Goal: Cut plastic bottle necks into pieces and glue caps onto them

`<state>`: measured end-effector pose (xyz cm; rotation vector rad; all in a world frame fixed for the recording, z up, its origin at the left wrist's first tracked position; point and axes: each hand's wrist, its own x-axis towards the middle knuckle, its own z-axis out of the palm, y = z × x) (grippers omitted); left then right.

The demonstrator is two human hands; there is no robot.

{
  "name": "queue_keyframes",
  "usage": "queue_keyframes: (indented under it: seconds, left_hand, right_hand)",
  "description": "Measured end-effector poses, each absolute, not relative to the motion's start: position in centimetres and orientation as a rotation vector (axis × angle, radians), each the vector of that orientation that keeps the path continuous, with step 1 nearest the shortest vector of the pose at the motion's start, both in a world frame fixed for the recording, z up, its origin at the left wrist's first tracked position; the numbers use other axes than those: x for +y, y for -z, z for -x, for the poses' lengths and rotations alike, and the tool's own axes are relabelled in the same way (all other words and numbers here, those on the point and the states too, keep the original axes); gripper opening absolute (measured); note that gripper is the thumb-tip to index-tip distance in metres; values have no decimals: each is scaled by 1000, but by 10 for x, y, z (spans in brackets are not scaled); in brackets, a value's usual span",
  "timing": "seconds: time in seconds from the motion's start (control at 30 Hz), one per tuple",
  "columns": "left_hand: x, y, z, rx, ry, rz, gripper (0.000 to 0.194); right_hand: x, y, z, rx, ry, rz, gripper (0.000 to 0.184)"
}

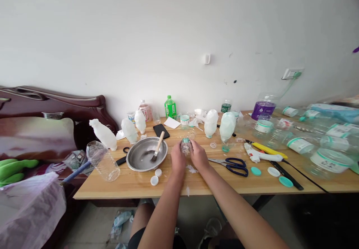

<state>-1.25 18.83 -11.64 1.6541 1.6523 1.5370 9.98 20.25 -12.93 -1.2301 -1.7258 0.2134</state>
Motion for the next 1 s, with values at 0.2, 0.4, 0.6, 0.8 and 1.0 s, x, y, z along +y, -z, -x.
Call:
queue_keyframes:
  seconds: [0.2,0.4,0.6,0.8,1.0]
  left_hand:
    - [190,117,14,1683,-1545,-1670,33]
    - [191,118,16,1695,-1502,-1747,18]
    - [190,118,16,1759,-1433,-1789,18]
    - [191,118,17,1788,-1382,-1825,21]
    - [193,120,16,1855,-1344,-1819,21]
  right_hand:
    - [200,127,-97,-1805,-221,1381,28]
    - [199,125,-100,-1843,-214,1460,22]
    - [200,125,-102,-1869,-193,1458,22]
    - [203,130,-101,-1872,-160,1477,23]
    - [200,126,-98,-1856,-68,1510,25]
